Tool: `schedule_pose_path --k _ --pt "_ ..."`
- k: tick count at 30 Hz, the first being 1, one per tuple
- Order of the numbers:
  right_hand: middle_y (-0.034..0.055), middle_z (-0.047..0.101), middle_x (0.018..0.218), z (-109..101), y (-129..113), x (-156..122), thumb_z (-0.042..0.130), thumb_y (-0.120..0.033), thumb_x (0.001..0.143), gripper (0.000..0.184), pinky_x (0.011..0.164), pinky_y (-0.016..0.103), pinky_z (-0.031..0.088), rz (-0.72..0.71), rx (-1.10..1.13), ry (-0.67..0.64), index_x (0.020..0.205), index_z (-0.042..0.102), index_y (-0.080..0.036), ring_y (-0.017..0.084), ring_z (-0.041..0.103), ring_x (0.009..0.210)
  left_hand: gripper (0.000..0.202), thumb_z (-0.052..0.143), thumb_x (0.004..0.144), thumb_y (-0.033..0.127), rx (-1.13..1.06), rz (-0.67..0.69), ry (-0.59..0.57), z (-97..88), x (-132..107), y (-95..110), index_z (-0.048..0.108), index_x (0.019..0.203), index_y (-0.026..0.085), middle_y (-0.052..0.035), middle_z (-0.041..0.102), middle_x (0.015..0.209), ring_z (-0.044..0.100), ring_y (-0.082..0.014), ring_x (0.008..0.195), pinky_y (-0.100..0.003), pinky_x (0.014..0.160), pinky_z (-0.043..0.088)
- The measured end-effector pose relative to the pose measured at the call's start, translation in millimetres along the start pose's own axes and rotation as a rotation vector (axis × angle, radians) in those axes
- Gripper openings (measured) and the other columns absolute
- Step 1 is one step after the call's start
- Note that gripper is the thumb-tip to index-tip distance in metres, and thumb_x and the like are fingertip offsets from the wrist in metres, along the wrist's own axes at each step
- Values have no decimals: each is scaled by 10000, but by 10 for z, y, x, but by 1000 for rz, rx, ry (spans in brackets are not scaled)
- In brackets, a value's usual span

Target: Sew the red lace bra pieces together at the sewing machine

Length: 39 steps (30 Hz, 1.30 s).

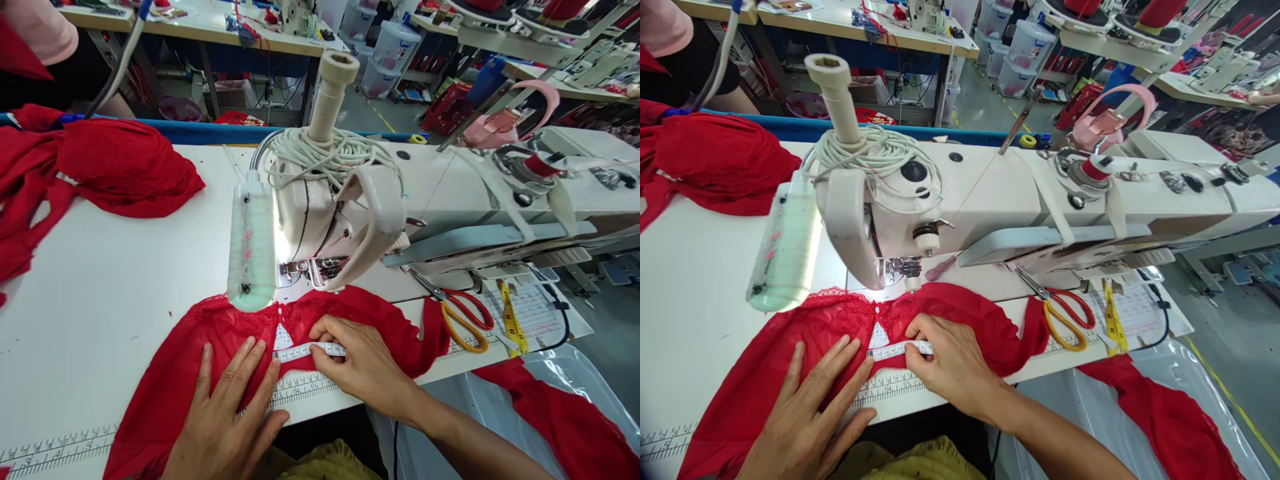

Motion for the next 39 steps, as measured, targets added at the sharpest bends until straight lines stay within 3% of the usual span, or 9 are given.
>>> schedule_pose_path --k 12,23,27,31,35,37,39 --pt "-57 697 819 19 18 -18 581 -155 820 102 662 250 396 -15 11 25 859 595 -248 129 651 744 347 625 927 279 20 18 -39 -17 8 8 662 1242 137 -179 632 1331 579 -332 1266 -640 1185 220" --pt "-47 697 819 31 18 -4 575 -129 799 118 663 244 402 -13 27 27 840 614 -233 134 649 756 382 601 946 345 30 5 -41 0 -1 16 650 1272 151 -168 624 1346 576 -326 1269 -625 1192 217" --pt "-51 676 784 -70 21 8 603 -135 807 100 650 226 410 -11 134 -25 840 635 -225 116 617 723 393 580 958 359 23 -9 -68 -8 -17 5 625 1307 184 -155 589 1392 551 -310 1296 -621 1200 194" --pt "-37 667 750 -338 -32 -209 629 -149 833 81 610 210 421 -145 230 -214 832 677 -213 105 589 669 416 570 964 316 57 21 -131 -21 -45 -13 572 1366 211 -155 531 1447 486 -303 1358 -634 1199 174" --pt "-7 726 851 -473 -124 -619 744 -211 836 129 704 221 489 -421 104 -553 961 744 -243 140 680 787 457 574 962 315 115 57 -172 -21 -90 -30 522 1405 216 -160 502 1467 442 -304 1390 -651 1192 170" --pt "16 728 1016 -461 -156 -724 731 -213 862 220 795 244 511 -492 -5 -540 1074 728 -270 172 691 936 451 554 973 327 130 51 -186 -43 -104 -20 506 1411 230 -155 496 1472 442 -310 1389 -674 1174 197" --pt "33 702 1082 -418 -192 -694 631 -201 935 208 830 261 516 -508 -54 -365 1122 697 -263 175 672 979 441 536 982 352 127 45 -196 -89 -90 14 501 1406 237 -152 500 1468 461 -323 1371 -691 1142 260"
Point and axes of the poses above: each hand's wrist, its own x-axis towards the middle knuckle, its own z-axis out of the palm, y = z × x, the point moved 3 cm from there along x, towards the middle knuckle
